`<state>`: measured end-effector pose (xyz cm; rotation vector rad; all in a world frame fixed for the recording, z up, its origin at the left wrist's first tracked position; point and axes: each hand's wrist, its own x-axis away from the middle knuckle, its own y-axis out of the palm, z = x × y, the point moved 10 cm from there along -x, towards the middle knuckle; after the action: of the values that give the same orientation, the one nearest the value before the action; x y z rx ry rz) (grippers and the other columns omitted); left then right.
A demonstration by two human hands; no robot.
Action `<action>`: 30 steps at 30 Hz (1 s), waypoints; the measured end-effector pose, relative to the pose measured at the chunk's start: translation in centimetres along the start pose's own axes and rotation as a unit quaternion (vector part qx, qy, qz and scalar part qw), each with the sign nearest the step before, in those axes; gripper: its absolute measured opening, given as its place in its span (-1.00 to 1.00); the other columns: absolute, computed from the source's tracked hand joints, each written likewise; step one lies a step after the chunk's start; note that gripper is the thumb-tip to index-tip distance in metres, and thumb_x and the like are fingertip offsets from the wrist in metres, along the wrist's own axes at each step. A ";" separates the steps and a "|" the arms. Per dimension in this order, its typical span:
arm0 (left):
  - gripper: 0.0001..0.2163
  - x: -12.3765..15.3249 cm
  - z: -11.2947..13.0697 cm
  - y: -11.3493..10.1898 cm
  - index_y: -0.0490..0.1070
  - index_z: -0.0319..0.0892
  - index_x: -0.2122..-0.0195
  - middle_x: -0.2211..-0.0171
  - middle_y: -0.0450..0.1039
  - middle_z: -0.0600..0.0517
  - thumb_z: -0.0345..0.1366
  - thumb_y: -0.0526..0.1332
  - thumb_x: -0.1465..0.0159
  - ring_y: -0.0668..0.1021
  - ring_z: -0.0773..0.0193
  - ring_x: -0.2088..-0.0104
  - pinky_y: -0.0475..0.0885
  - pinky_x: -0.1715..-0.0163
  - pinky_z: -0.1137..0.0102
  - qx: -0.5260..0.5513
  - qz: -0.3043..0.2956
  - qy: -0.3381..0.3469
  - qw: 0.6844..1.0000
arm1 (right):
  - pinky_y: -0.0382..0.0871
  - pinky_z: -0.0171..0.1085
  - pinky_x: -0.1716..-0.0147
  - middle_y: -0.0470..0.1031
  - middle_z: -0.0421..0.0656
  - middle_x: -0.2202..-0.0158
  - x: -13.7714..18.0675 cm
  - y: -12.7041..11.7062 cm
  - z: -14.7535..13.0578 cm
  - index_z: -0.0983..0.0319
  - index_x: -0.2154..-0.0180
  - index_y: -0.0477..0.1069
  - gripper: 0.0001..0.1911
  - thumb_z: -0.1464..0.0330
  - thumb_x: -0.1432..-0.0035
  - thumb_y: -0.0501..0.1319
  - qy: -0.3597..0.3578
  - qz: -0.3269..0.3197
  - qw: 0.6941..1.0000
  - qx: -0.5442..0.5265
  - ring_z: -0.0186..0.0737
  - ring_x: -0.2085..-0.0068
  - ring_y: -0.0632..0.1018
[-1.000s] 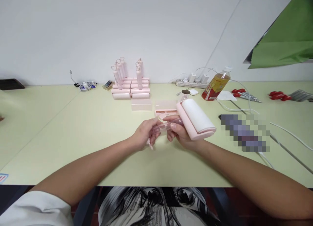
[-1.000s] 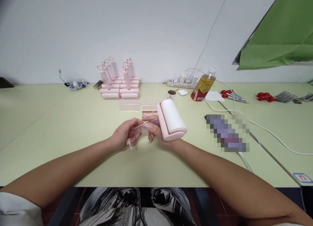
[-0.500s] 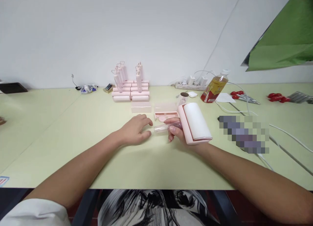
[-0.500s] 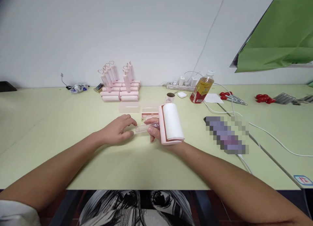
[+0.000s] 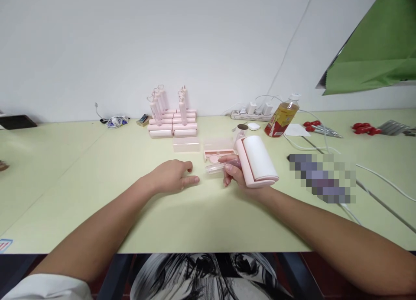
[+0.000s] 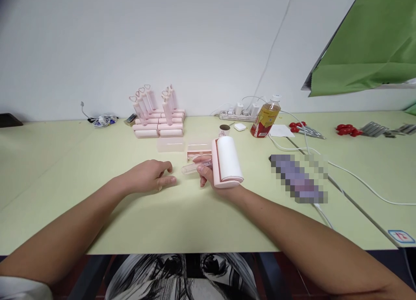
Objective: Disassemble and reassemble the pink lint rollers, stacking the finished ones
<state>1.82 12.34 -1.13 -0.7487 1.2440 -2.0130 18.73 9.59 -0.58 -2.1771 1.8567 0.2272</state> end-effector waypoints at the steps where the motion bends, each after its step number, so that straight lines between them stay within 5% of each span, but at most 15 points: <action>1: -0.52 0.2 -0.3 -0.1 0.43 -0.13 0.16 0.40 0.50 -0.05 0.19 0.17 -0.14 0.47 0.16 0.48 0.16 0.53 0.38 -0.002 -0.001 -0.012 1.000 | 0.43 -0.27 0.59 0.37 -0.31 0.64 0.0 -0.1 0.0 0.22 0.16 0.40 -0.56 0.00 -0.12 0.23 -0.001 0.003 1.000 0.000 -0.31 0.62 0.45; 4: -0.55 0.7 -1.2 0.4 0.43 -0.11 0.16 0.38 0.50 -0.03 0.10 0.28 -0.05 0.46 0.19 0.50 0.17 0.56 0.39 0.008 -0.029 -0.038 0.999 | 0.43 -0.27 0.59 0.37 -0.31 0.64 0.0 -0.1 0.3 0.22 0.16 0.40 -0.55 0.00 -0.12 0.24 0.004 0.004 1.000 0.002 -0.32 0.62 0.45; 10: -0.75 0.1 -1.0 1.3 0.45 -0.09 0.12 0.47 0.44 0.07 -0.15 0.16 -0.22 0.44 0.32 0.54 0.26 0.54 0.44 0.167 -0.018 -0.022 0.986 | 0.45 -0.27 0.60 0.36 -0.31 0.63 -0.1 0.0 0.3 0.23 0.15 0.39 -0.53 -0.01 -0.11 0.23 0.000 0.000 1.000 -0.006 -0.33 0.63 0.44; 18: -0.61 -1.3 -0.3 2.7 0.28 -0.19 0.26 0.23 0.51 -0.09 0.01 0.31 -0.14 0.64 0.16 0.33 0.33 0.65 0.52 0.518 0.012 -0.072 0.852 | 0.49 -0.24 0.57 0.39 -0.27 0.58 0.2 0.1 -0.5 0.23 0.14 0.40 -0.50 -0.03 -0.08 0.26 0.001 -0.009 1.000 -0.001 -0.31 0.60 0.47; 22: -0.57 -1.3 0.5 2.3 0.28 -0.17 0.18 0.28 0.52 -0.05 -0.05 0.38 -0.08 0.65 0.07 0.23 0.32 0.67 0.55 0.548 0.007 -0.034 0.836 | 0.49 -0.24 0.56 0.45 -0.23 0.51 0.3 -0.3 -0.6 0.23 0.12 0.41 -0.49 -0.03 -0.09 0.26 0.001 0.009 1.000 0.006 -0.31 0.59 0.50; 30: -0.61 -1.4 0.4 2.4 0.28 -0.19 0.24 0.27 0.55 -0.08 -0.04 0.36 -0.10 0.65 0.16 0.35 0.26 0.70 0.57 0.540 0.045 -0.026 0.840 | 0.51 -0.24 0.57 0.49 -0.20 0.45 0.2 -0.6 -0.4 0.24 0.11 0.38 -0.48 -0.02 -0.07 0.29 0.010 0.026 1.000 -0.003 -0.32 0.60 0.51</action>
<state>3.56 12.38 -3.32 -0.1565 -0.0285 -2.1508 19.36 9.33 -0.17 -2.1457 1.9276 0.2224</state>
